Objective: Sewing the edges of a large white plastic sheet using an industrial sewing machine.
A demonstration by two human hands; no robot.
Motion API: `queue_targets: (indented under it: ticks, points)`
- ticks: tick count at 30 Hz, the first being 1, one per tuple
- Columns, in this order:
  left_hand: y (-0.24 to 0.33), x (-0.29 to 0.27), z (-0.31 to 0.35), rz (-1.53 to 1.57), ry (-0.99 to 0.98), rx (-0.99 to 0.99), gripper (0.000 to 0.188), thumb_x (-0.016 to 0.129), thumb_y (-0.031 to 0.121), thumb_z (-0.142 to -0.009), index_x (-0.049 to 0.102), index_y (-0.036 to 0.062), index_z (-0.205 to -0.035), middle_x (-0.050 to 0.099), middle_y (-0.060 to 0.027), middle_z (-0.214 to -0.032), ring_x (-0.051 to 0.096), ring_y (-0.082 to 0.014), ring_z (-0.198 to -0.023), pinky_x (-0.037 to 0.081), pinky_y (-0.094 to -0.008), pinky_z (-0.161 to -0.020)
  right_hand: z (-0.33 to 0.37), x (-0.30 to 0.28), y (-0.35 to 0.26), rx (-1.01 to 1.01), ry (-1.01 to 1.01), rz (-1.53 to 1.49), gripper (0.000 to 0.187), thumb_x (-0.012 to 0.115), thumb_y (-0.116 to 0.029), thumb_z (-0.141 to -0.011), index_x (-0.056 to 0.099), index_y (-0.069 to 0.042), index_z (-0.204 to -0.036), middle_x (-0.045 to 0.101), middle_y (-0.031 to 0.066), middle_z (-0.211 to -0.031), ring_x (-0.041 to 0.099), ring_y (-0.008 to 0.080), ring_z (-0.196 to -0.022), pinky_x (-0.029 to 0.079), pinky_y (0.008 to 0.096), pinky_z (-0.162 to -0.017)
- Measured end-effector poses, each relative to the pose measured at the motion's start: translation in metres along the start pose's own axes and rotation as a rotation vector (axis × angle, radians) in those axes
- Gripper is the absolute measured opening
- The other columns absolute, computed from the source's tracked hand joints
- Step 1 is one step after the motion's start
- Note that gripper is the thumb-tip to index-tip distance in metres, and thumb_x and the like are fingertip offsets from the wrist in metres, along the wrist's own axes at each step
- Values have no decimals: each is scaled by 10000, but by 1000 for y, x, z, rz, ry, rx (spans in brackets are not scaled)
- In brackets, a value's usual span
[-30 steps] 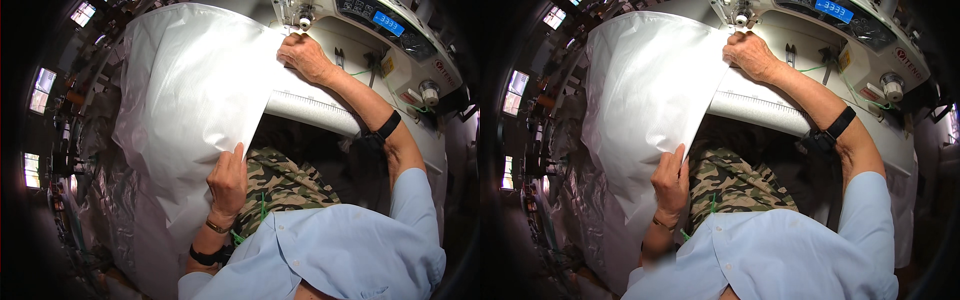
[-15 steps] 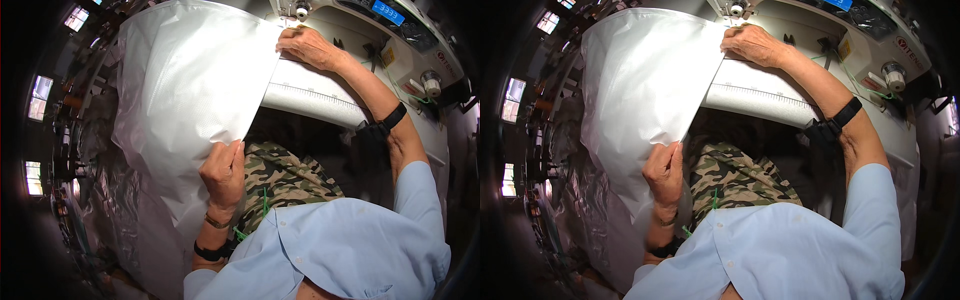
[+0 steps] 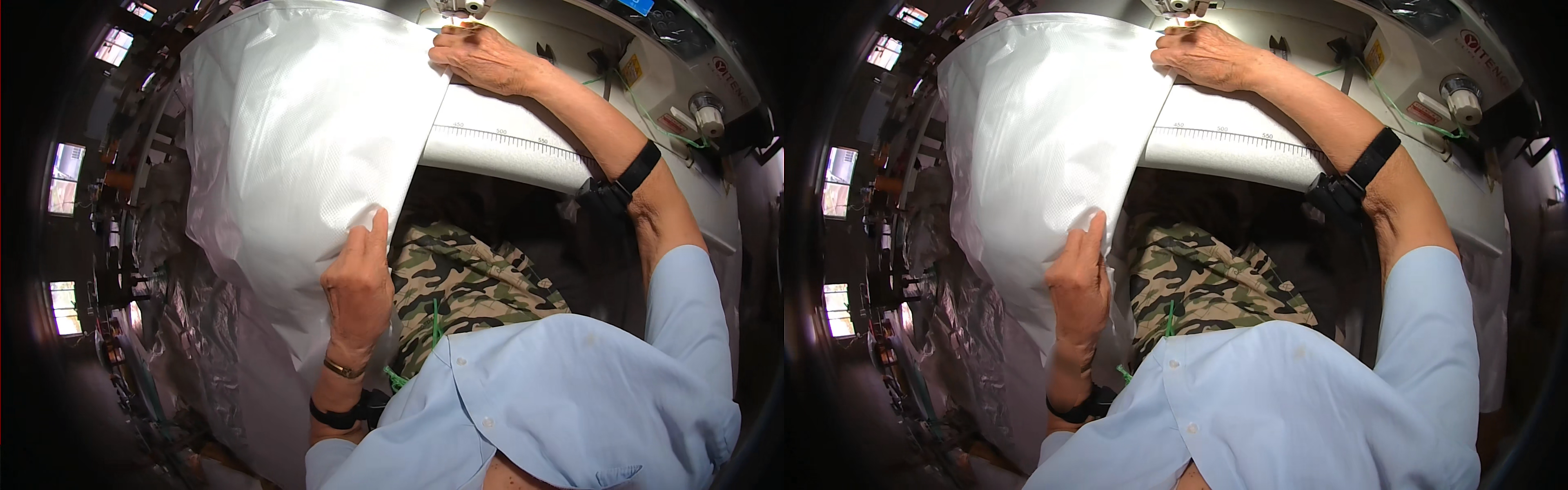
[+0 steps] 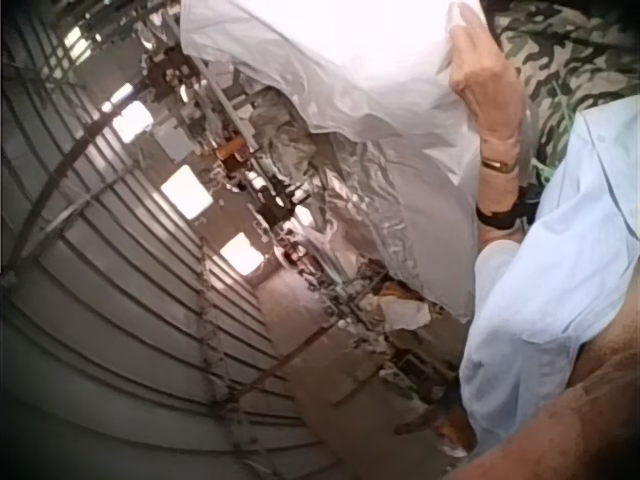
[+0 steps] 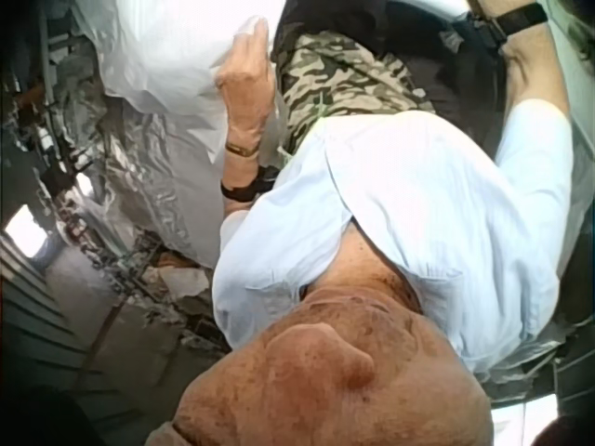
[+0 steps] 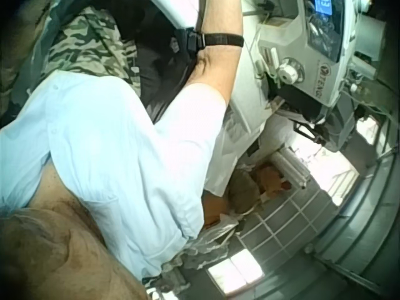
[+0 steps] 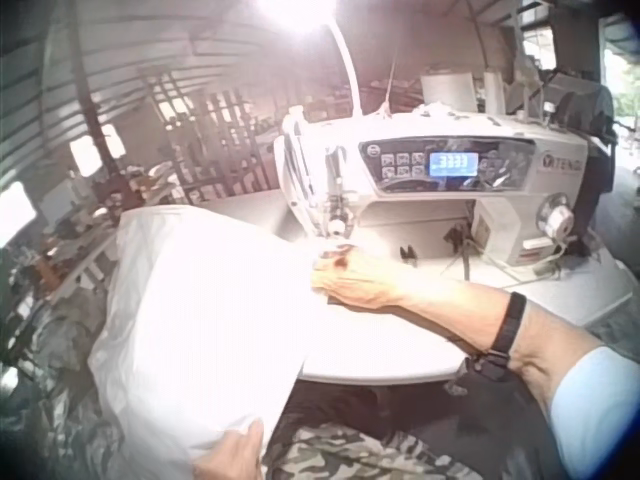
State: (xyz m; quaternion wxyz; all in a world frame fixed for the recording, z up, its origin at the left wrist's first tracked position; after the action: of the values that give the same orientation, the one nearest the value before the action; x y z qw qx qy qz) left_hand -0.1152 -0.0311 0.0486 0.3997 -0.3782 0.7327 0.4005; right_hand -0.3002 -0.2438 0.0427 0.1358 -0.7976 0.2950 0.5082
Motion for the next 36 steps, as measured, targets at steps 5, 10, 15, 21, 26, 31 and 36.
queue_targets:
  ticks: [5, 10, 15, 21, 26, 31, 36]
  points:
    - [10, 14, -6, 24, -229, 39, 378, 610, -42, -854, 611, -13, -1232, 571, -189, -884, 616, -333, -695, 479, -374, -614, -4, 1, -2, 15, -7, 57, 92, 577, -68, -873, 554, -41, -789, 578, 68, -784, 602, 220, -861, 561, 356, -814]
    - [6, 19, -23, 463, -364, -11, 344, 605, -6, -894, 615, -65, -1233, 663, -104, -864, 626, -166, -703, 491, -280, -637, -8, -1, -3, -11, -154, 44, 32, 587, -37, -831, 570, -43, -804, 593, 71, -827, 607, 226, -886, 549, 361, -833]
    - [33, 36, -28, 979, -495, -131, 331, 575, 18, -899, 623, -112, -1199, 644, -3, -798, 547, -36, -680, 452, -194, -593, -13, 12, -10, -105, -371, 194, 24, 566, -7, -844, 576, -28, -841, 604, 84, -850, 616, 236, -898, 558, 371, -792]
    - [30, 48, -8, 636, -215, 136, 314, 575, 25, -846, 631, -80, -1137, 618, -185, -764, 605, -286, -657, 485, -381, -636, -2, -1, -12, 257, 1, 225, 146, 578, -114, -902, 526, 6, -967, 588, 129, -944, 611, 298, -915, 542, 389, -769]
    - [25, 49, 0, 565, -163, 153, 339, 583, 47, -849, 603, -64, -1168, 613, -193, -804, 626, -353, -714, 498, -438, -675, 25, -4, -11, 569, 23, 9, 311, 647, -229, -882, 578, 36, -1029, 595, 185, -1066, 582, 334, -998, 480, 435, -853]
    - [20, 50, 1, 649, -141, 99, 298, 576, 7, -863, 629, -60, -1148, 555, -175, -718, 565, -302, -613, 457, -390, -596, 38, -9, -13, 554, 116, -26, 347, 670, -305, -878, 627, 10, -1015, 596, 188, -1160, 549, 314, -1094, 418, 430, -921]
    - [17, 50, 3, 669, -124, 97, 297, 577, 8, -866, 631, -60, -1151, 549, -169, -705, 552, -287, -592, 448, -382, -582, 36, -6, -17, 521, 105, -10, 342, 656, -306, -895, 633, 7, -1030, 601, 179, -1224, 547, 302, -1134, 413, 437, -930]
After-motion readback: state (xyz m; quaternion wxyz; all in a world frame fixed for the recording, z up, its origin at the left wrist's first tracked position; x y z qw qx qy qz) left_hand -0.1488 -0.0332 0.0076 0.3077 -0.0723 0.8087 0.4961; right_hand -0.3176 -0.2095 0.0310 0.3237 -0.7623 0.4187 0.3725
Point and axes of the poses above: each hand's wrist, its own z-axis away from the middle knuckle, its own x-axis out of the palm, y = z × x, the point moved 8 cm from there along -z, towards the middle knuckle
